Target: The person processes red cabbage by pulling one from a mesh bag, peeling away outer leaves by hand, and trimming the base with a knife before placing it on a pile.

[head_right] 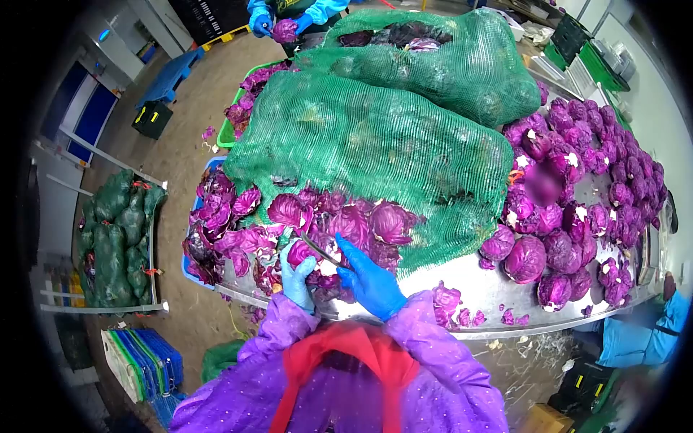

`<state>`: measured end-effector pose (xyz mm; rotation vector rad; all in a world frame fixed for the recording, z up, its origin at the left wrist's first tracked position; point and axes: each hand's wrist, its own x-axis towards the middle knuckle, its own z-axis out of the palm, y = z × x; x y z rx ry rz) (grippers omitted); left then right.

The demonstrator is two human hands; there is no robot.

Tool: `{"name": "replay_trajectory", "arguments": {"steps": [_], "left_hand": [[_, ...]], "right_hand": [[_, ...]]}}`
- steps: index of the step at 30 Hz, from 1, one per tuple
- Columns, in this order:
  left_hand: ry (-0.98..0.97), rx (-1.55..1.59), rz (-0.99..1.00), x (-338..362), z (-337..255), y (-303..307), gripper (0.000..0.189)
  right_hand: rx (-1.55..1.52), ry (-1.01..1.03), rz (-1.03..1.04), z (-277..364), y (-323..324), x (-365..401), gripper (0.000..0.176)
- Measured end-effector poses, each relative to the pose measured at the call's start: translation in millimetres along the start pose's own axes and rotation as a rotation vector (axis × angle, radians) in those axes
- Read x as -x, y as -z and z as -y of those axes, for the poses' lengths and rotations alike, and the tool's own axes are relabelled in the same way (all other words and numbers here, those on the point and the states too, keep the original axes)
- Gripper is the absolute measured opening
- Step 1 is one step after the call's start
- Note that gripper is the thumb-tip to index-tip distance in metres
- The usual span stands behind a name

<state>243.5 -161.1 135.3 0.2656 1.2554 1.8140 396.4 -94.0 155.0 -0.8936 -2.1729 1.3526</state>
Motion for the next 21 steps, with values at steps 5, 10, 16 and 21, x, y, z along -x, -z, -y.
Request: {"name": "replay_trajectory", "arguments": {"steps": [5, 10, 16, 21], "left_hand": [[0.080, -0.067, -0.057, 12, -4, -7, 0.060], [0.114, 0.123, 0.089, 11, 23, 26, 0.061], [0.324, 0.588, 0.102, 1, 9, 46, 0.044], [0.259, 0.420, 0.216, -12, 15, 57, 0.043]], "right_hand": [[-0.319, -0.132, -0.162, -25, -11, -8, 0.040], [-0.877, -0.472, -0.411, -52, 2, -14, 0.021], [-0.483, -0.348, -0.436, -86, 31, -11, 0.057], [-0.741, -0.406, 0.002, 9, 22, -24, 0.066]]}}
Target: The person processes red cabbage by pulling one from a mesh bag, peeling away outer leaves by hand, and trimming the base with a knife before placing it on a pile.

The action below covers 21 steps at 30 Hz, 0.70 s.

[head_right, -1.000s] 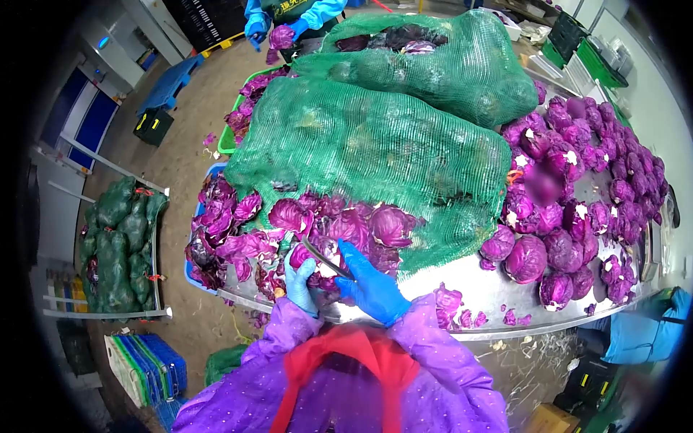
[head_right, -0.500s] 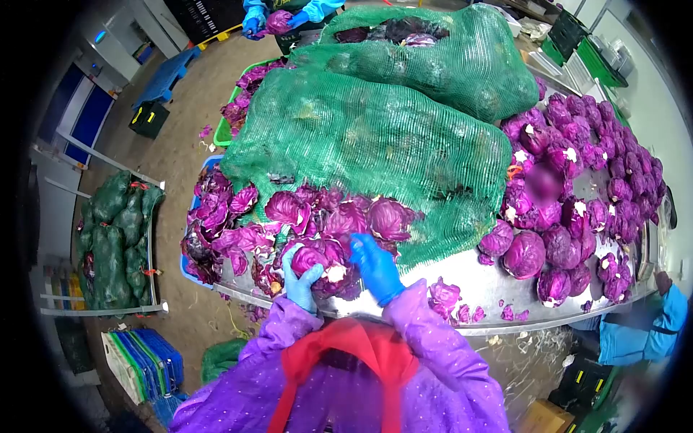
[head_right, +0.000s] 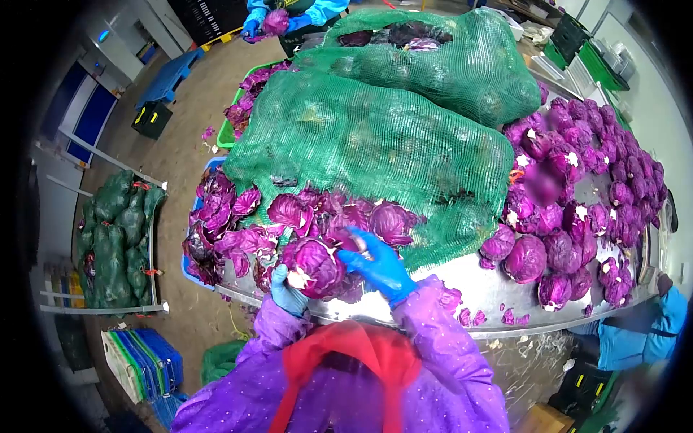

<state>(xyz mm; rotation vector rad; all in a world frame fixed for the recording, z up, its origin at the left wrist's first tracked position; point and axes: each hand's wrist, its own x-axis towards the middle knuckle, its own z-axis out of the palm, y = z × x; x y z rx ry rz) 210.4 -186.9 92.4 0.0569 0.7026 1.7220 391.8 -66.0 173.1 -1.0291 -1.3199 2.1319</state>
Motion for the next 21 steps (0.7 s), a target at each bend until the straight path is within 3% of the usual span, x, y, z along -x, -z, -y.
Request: {"name": "replay_trajectory", "arguments": {"steps": [2, 3, 6, 7, 10, 14, 19, 20, 21], "left_hand": [[0.005, -0.078, 0.036, 1, -4, -18, 0.065], [0.010, -0.116, 0.049, 2, -9, -29, 0.080], [-0.188, -0.456, 0.001, 15, -7, -59, 0.087], [-0.399, -0.588, -0.012, 12, 1, -59, 0.096], [-0.517, -0.810, 0.034, 15, 7, -57, 0.095], [-0.333, -0.722, 0.025, 6, 0, -48, 0.090], [-0.324, -0.766, 0.031, 3, 5, -42, 0.083], [-0.297, -0.742, 0.020, 7, 5, -44, 0.081], [-0.229, -0.512, 0.052, 9, 8, -33, 0.080]], "right_hand": [[0.007, 0.021, -0.020, -18, -10, -10, 0.058], [-0.057, -0.077, -0.021, -5, -9, -7, 0.054], [-0.145, 0.035, 0.046, -15, -6, -10, 0.053], [-0.093, 0.015, 0.030, -11, -8, -6, 0.051], [-0.055, 0.040, -0.051, -22, -12, -3, 0.049], [0.267, 0.173, -0.158, -19, -22, 6, 0.045], [0.109, 0.332, -0.181, -56, -15, -7, 0.042], [0.065, 0.213, -0.232, -57, -14, -6, 0.034], [-0.156, 0.153, -0.369, -65, 0, -14, 0.028]]}}
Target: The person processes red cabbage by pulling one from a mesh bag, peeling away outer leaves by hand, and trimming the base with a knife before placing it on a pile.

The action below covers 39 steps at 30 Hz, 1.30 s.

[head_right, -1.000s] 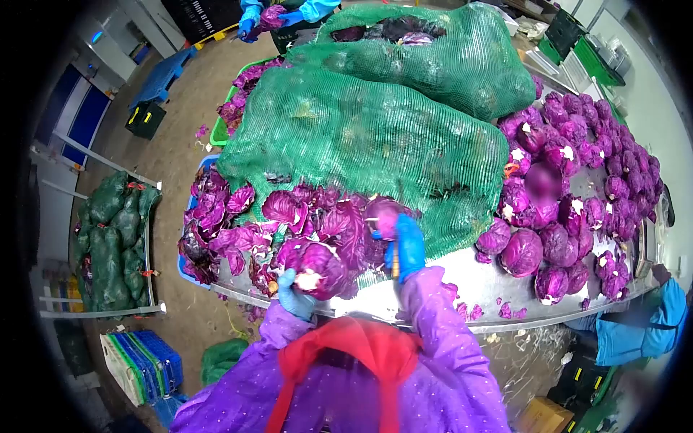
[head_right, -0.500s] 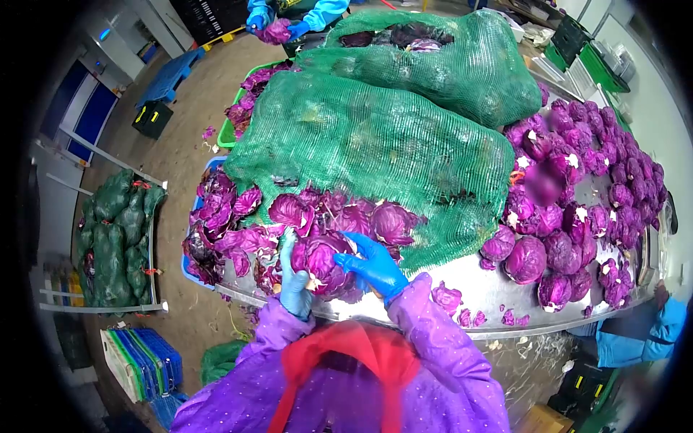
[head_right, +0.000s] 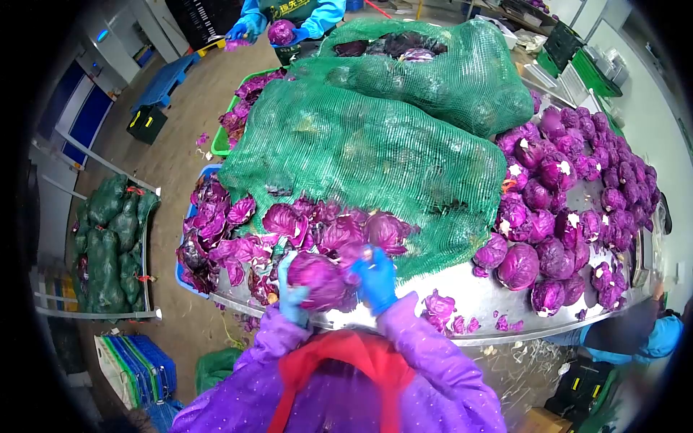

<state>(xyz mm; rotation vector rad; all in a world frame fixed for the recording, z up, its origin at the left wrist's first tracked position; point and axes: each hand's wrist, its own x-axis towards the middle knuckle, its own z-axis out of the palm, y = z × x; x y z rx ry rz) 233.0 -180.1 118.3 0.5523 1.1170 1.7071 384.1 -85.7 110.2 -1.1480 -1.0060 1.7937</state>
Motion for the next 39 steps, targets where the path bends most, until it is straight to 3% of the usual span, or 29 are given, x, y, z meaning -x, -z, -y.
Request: {"name": "replay_trajectory", "arguments": {"steps": [1, 2, 3, 5, 6, 7, 9, 10, 11, 13, 18, 22, 25, 26, 30, 33, 34, 37, 39], "left_hand": [[0.059, 0.232, 0.019, 2, 11, 16, 0.080], [0.117, 0.465, 0.033, 4, 17, 24, 0.082], [0.152, 0.448, 0.035, 2, 8, 19, 0.081], [0.221, 0.416, 0.031, 4, -18, 5, 0.081], [0.306, 0.475, 0.039, 0, -15, 14, 0.080], [0.295, 0.457, 0.055, -3, -18, 13, 0.080], [0.286, 0.419, 0.093, -10, -28, 5, 0.081], [0.306, 0.407, 0.100, -10, -36, -2, 0.081], [0.340, 0.450, 0.105, -11, -35, -4, 0.081], [0.408, 0.537, 0.113, -11, -34, -7, 0.081], [0.410, 0.550, 0.080, -14, -25, -12, 0.079], [0.428, 0.666, 0.120, -7, -7, -7, 0.075], [0.418, 0.426, 0.135, 1, -14, -17, 0.072], [0.454, 0.449, 0.119, 3, -17, -15, 0.072], [0.510, 0.498, 0.190, 1, -17, -12, 0.075], [0.660, 0.517, 0.302, 3, -12, -8, 0.075], [0.739, 0.513, 0.405, 4, -21, -11, 0.076], [0.754, 0.529, 0.570, 7, -25, -20, 0.083], [0.758, 0.589, 0.425, 6, -10, -12, 0.081]], "right_hand": [[-0.199, -0.088, -0.156, -6, 16, -13, 0.023], [-0.101, -0.181, -0.146, 0, 31, -16, 0.020], [-0.033, -0.296, -0.091, 9, 41, -18, 0.031], [0.144, -0.203, -0.009, 6, 44, -21, 0.051], [0.397, -0.108, 0.104, 27, 39, -19, 0.068], [0.343, 0.022, 0.152, 45, 30, -15, 0.071], [0.592, 0.337, 0.166, 58, 24, -16, 0.074], [0.514, 0.326, 0.239, 69, 16, -12, 0.075], [0.252, 0.222, 0.318, 85, 1, 1, 0.066], [0.210, -0.057, 0.495, 84, -3, 2, 0.059], [0.246, 0.000, 0.384, 65, -10, 9, 0.038], [0.301, 0.109, 0.287, 48, -7, 11, 0.032], [0.582, 0.204, 0.290, 52, -1, 15, 0.031], [0.743, 0.330, 0.268, 56, 1, 17, 0.029], [0.491, 0.296, 0.243, 52, 15, 15, 0.022], [0.681, 0.348, 0.134, 73, 23, -3, 0.018], [0.578, 0.352, 0.064, 79, 26, -11, 0.014], [0.596, 0.325, -0.018, 79, 56, -37, 0.023], [0.605, 0.308, 0.011, 86, 59, -26, 0.039]]}}
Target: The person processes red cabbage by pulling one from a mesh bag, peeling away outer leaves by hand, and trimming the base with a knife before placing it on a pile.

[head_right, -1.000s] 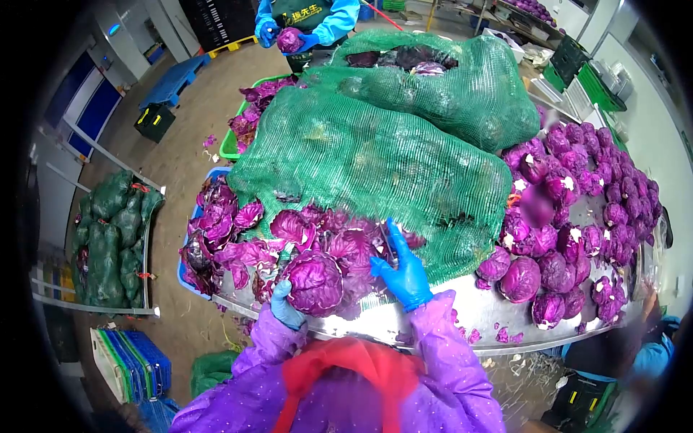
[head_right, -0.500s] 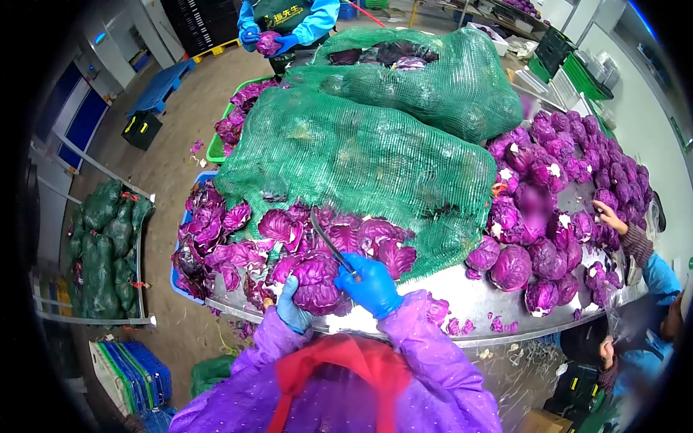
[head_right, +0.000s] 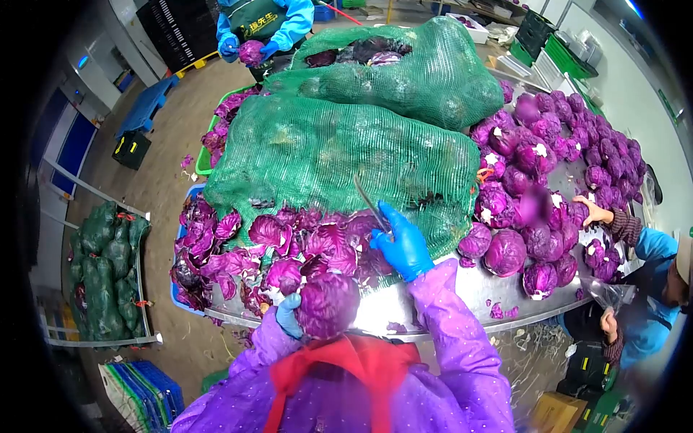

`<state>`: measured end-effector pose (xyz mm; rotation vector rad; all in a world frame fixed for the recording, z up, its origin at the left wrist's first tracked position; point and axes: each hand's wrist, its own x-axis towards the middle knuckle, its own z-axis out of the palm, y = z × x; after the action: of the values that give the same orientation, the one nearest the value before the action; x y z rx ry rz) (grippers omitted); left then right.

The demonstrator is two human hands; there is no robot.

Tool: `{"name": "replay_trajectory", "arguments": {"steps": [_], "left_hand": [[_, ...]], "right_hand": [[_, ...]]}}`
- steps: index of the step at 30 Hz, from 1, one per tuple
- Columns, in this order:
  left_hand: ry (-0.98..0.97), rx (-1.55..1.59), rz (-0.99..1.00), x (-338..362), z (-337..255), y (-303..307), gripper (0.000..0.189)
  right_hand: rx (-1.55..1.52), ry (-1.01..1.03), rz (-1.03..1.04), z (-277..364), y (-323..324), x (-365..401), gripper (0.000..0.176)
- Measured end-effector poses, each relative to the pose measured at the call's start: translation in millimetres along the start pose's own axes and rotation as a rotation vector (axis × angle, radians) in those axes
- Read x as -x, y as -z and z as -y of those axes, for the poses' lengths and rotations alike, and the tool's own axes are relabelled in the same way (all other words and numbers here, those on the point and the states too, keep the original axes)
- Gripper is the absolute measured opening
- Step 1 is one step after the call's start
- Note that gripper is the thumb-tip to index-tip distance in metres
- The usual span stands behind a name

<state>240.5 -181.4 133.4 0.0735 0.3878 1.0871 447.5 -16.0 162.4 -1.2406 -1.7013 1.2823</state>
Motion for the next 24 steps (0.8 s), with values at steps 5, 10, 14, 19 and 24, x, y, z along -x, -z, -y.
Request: {"name": "replay_trajectory", "arguments": {"steps": [5, 10, 14, 19, 24], "left_hand": [[-0.255, 0.001, -0.108, -19, -5, 2, 0.081], [-0.371, 0.029, -0.080, -30, -8, -14, 0.074], [-0.414, -0.485, -0.158, -27, -15, -33, 0.092], [-0.227, -0.455, -0.116, -16, -49, -37, 0.076], [-0.392, -0.776, -0.260, -21, -38, -33, 0.069]], "right_hand": [[-0.437, -0.285, 0.080, 18, -9, 42, 0.051], [-0.715, -0.135, 0.191, -5, -52, 73, 0.060], [-0.557, -0.386, 0.252, 32, -36, 72, 0.068], [-0.474, 0.043, 0.402, 30, -33, 69, 0.073], [-0.549, -0.087, 0.382, 27, -31, 63, 0.060]]}}
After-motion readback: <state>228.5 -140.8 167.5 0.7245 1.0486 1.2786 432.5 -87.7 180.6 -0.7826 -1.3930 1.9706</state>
